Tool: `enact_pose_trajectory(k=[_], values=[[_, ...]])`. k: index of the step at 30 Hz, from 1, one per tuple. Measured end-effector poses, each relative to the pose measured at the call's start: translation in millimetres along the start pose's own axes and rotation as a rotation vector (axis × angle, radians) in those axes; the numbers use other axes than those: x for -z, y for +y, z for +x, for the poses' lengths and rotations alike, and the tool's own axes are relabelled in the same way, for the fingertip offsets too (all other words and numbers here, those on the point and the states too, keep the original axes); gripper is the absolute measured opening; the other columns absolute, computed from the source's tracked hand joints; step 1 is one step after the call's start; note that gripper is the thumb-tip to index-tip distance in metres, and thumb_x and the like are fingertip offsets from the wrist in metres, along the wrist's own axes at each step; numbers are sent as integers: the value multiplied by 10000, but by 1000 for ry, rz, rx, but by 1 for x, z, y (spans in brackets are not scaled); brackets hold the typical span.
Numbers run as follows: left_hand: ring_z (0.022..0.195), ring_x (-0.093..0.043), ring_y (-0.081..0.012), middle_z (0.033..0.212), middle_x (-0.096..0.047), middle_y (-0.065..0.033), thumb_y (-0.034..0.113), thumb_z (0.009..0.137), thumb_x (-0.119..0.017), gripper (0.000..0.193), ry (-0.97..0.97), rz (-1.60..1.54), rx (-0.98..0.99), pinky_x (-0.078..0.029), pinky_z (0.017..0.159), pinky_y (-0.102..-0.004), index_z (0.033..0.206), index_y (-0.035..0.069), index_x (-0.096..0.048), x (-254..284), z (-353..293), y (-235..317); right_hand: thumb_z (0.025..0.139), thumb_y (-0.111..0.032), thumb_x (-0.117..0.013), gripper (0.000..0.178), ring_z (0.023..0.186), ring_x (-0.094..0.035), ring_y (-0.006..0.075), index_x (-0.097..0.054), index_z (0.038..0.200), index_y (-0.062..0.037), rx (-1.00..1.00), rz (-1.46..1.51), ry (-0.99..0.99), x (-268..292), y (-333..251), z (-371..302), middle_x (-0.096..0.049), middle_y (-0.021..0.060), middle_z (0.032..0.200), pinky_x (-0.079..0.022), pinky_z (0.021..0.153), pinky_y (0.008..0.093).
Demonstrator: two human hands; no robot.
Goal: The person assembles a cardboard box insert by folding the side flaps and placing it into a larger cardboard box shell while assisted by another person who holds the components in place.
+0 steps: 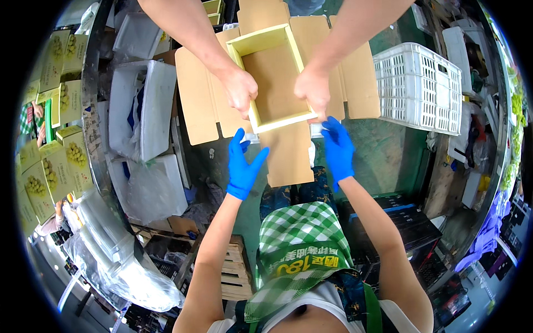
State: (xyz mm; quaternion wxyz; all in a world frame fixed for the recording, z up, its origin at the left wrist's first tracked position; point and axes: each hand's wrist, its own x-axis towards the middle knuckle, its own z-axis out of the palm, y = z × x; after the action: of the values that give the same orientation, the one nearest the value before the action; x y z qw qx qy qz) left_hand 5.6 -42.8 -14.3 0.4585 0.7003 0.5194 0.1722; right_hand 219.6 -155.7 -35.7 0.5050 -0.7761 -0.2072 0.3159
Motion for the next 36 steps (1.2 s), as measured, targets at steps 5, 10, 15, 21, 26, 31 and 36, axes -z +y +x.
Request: enact_pose_trajectory(k=[5,10,15,21,26,31,36], values=[[1216,-444,-342,1358,-402,-204,274,790,-725,786,-45,-28,-6,-388,992,-410,1394,24,-289,-20,25,0,836,-85,-609,606,919,-576,183,-351,1384,-94,-151,68,-67,-36,-25,10,-570,109,1131,-478,813,311],[1172,-487,-291,1342,-440,-173,206,832,-684,687,15,28,-121,-421,954,-368,1393,42,-324,-26,35,-2,864,-66,-577,461,980,-563,156,-457,1309,-85,-192,133,-130,-36,-28,7,-570,80,1163,-482,809,292],[1083,-533,-238,1323,-464,-150,178,845,-666,633,41,52,-25,-442,921,-336,1378,42,-353,-20,27,-13,869,-44,-572,300,976,-577,132,-584,1169,-46,-340,82,-154,-19,-3,8,-612,53,1095,-482,831,268],[987,-560,-186,1275,-494,-122,153,851,-655,608,15,53,20,-464,877,-312,1371,39,-363,-18,19,-25,860,-63,-604,245,938,-588,121,-631,1101,-39,-268,70,-179,-21,7,9,-633,48,1052,-478,830,264],[974,-578,-201,1244,-515,-131,177,854,-648,582,9,24,25,-477,848,-317,1356,46,-386,-18,18,-28,862,-87,-610,250,928,-589,112,-633,1108,-50,-376,111,-237,-20,-7,1,-646,32,1030,-477,813,252],[953,-611,-255,1181,-562,-157,225,856,-636,563,38,63,-19,-494,808,-344,1348,74,-406,-22,18,-22,870,-144,-613,259,870,-578,113,-632,1111,-52,-348,43,-283,-23,-5,0,-642,34,1005,-467,766,246],[926,-583,-270,1137,-550,-162,231,841,-654,563,33,99,22,-480,813,-361,1324,58,-424,-20,-2,-31,880,-256,-578,261,739,-579,179,-634,1008,-35,-317,-1,-128,-19,21,-12,-628,95,853,-464,696,318]])
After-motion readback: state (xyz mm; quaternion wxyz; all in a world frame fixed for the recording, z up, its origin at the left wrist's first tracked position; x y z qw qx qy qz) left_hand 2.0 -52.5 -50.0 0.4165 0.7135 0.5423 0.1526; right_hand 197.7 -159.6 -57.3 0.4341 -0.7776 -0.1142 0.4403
